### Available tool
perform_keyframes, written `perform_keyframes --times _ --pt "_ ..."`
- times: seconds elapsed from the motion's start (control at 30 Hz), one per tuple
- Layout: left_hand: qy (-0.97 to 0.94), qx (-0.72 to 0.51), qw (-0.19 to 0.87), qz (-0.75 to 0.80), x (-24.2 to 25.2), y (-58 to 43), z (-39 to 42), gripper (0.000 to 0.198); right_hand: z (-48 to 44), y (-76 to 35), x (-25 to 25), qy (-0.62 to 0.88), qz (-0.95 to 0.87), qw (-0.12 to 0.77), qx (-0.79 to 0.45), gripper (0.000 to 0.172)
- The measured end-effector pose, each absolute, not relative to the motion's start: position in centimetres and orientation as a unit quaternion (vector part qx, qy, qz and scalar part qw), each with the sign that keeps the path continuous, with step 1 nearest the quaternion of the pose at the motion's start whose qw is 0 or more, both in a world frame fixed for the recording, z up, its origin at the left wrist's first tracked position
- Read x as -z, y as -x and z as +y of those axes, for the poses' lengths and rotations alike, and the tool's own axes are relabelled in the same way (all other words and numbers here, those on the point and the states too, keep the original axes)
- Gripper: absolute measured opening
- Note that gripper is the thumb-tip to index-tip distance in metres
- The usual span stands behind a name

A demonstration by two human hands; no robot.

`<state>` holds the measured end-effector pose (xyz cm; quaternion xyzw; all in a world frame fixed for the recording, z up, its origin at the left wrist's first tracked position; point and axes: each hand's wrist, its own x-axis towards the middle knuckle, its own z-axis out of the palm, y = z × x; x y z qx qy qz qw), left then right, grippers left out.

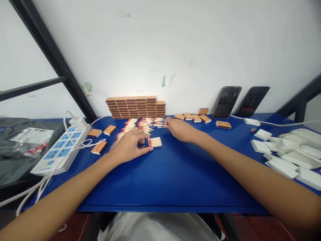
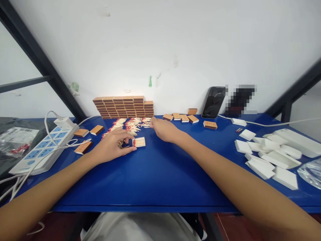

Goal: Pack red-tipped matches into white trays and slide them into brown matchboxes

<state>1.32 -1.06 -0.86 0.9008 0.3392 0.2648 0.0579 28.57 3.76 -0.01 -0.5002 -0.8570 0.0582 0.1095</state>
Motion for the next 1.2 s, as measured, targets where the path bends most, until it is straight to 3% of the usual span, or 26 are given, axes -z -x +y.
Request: perform_keyframes --times 1.2 --pt "-0.897 -0.290 0.030 0.333 0.8 -1.4 -1.2 0.026 5.7 -29.2 2.1 0.489 -0.863 0.121 -0.028 0.017"
